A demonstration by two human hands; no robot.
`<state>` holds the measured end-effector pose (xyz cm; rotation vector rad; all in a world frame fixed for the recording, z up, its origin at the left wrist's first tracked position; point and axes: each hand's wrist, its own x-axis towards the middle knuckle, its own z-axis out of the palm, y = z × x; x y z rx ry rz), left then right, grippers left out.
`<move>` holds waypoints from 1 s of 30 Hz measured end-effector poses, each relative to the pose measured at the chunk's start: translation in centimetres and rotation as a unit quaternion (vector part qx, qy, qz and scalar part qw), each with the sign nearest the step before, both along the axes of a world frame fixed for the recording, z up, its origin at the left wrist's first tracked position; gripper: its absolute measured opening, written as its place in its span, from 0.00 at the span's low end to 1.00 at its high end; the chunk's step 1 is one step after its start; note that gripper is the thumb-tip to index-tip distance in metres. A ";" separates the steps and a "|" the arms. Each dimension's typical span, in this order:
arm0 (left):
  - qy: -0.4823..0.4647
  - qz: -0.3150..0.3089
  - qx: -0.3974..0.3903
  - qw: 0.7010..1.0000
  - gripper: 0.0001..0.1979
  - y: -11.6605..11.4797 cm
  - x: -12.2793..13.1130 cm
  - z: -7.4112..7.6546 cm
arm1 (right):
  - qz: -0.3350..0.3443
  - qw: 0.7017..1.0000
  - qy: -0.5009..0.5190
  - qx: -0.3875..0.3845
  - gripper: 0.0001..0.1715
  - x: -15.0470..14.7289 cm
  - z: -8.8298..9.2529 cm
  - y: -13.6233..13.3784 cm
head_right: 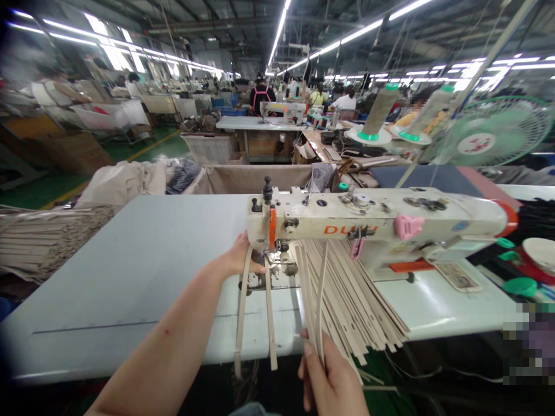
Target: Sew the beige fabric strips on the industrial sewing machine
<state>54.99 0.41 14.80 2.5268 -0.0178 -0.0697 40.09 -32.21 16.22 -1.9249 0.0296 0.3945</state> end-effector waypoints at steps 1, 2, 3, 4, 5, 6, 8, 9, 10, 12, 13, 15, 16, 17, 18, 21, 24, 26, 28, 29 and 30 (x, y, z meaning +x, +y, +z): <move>0.001 0.000 0.000 1.000 0.60 0.0 0.0 0.1 | -0.007 0.996 -0.055 -0.065 0.36 1.0 0.2 -0.6; -0.001 0.001 0.000 1.000 0.60 0.0 0.0 0.1 | -0.011 0.984 -0.114 -0.134 0.34 2.0 0.3 -1.1; -0.004 0.001 -0.001 1.000 0.60 0.0 0.0 0.2 | -0.015 0.964 -0.178 -0.197 0.32 2.9 0.2 -1.5; -0.008 0.002 -0.001 1.000 0.60 0.0 0.0 0.2 | -0.016 0.938 -0.241 -0.251 0.33 3.7 0.0 -1.9; -0.012 0.003 0.000 1.000 0.60 -0.1 0.0 0.2 | -0.014 0.907 -0.293 -0.301 0.34 4.3 -0.4 -2.1; -0.016 0.003 0.001 1.000 0.60 -0.1 0.1 0.1 | -0.008 0.876 -0.333 -0.350 0.36 4.7 -0.7 -2.2; -0.024 0.003 0.007 1.000 0.58 -0.2 0.1 0.0 | 0.005 0.820 -0.378 -0.430 0.37 5.0 -1.5 -2.2; -0.027 0.002 0.009 1.000 0.56 -0.3 0.1 -0.1 | 0.012 0.800 -0.386 -0.459 0.37 4.9 -1.8 -2.1; -0.031 0.002 0.011 0.999 0.56 -0.3 0.2 -0.2 | 0.019 0.786 -0.388 -0.481 0.36 4.8 -2.0 -2.0; -0.039 0.005 0.010 0.999 0.57 -0.4 0.2 -0.3 | 0.032 0.772 -0.384 -0.506 0.32 4.4 -2.2 -1.9; -0.042 0.008 0.009 0.999 0.58 -0.4 0.2 -0.3 | 0.039 0.767 -0.382 -0.515 0.31 4.2 -2.1 -1.8; -0.041 0.010 0.007 0.999 0.59 -0.5 0.2 -0.2 | 0.052 0.755 -0.386 -0.528 0.26 4.0 -1.8 -1.6; -0.037 0.009 0.007 0.999 0.59 -0.5 0.1 -0.2 | 0.057 0.747 -0.393 -0.533 0.24 4.0 -1.5 -1.5; -0.032 0.007 0.009 0.999 0.58 -0.5 0.1 -0.1 | 0.064 0.739 -0.401 -0.538 0.23 4.0 -1.1 -1.3; -0.026 0.004 0.012 1.000 0.57 -0.5 0.1 0.0 | 0.075 0.730 -0.410 -0.541 0.21 4.0 -0.8 -1.1; -0.025 0.004 0.018 1.000 0.57 -0.6 0.2 0.0 | 0.102 0.711 -0.436 -0.542 0.18 3.7 -0.1 -0.7; -0.044 0.010 0.012 0.999 0.55 -0.7 0.2 -0.2 | 0.098 0.716 -0.446 -0.528 0.22 3.0 -0.5 -0.7; -0.054 0.014 0.008 0.998 0.53 -0.8 0.2 -0.2 | 0.092 0.725 -0.438 -0.523 0.29 2.5 -1.1 -0.8; -0.062 0.021 0.005 0.998 0.53 -0.8 0.1 -0.2 | 0.091 0.730 -0.428 -0.524 0.36 2.1 -1.6 -0.7; -0.065 0.023 0.002 0.998 0.52 -0.8 0.1 -0.3 | 0.092 0.732 -0.423 -0.527 0.38 2.0 -1.7 -0.7; -0.068 0.025 -0.007 0.997 0.51 -0.8 0.1 -0.3 | 0.092 0.735 -0.416 -0.528 0.39 1.9 -1.8 -0.6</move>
